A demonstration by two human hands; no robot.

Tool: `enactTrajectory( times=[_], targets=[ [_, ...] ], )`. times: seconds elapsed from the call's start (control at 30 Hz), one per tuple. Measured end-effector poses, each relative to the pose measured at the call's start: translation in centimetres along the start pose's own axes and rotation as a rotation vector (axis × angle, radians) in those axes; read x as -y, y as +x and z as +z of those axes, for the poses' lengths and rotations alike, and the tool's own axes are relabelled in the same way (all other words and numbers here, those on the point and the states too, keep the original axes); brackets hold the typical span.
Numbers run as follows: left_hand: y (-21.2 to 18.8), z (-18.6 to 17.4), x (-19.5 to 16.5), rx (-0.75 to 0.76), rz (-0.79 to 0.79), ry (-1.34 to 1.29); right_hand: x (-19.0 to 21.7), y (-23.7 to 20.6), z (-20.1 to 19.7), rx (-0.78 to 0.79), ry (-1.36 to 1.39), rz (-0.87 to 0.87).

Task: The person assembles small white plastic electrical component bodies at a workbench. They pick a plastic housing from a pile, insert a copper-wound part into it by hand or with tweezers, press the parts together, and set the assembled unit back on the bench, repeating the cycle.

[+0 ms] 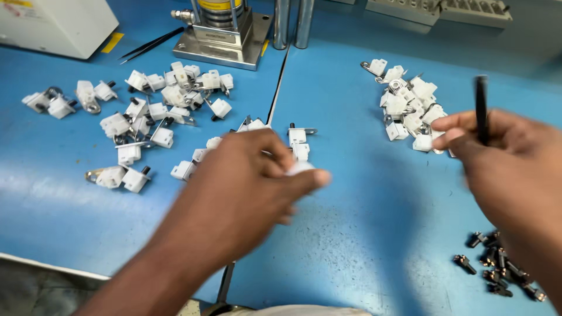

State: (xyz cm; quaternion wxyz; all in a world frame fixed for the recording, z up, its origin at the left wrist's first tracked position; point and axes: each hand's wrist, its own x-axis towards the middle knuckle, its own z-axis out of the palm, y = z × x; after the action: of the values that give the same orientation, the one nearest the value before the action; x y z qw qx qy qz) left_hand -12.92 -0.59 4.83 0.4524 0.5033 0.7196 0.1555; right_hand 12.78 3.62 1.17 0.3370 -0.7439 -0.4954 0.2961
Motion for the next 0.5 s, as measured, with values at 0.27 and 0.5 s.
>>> enactTrajectory(
  times=[0.27,0.5],
  targets=[
    [3.9,-3.1,2.6,-0.357,0.244,0.514,-1.6,5.2,0.6,-0.056,-1.21,-0.343],
    [3.3,3.5,0.3,0.017,0.665,-0.302,-1.4,2.0,-1.3,0.215,-0.118,0.241]
  ],
)
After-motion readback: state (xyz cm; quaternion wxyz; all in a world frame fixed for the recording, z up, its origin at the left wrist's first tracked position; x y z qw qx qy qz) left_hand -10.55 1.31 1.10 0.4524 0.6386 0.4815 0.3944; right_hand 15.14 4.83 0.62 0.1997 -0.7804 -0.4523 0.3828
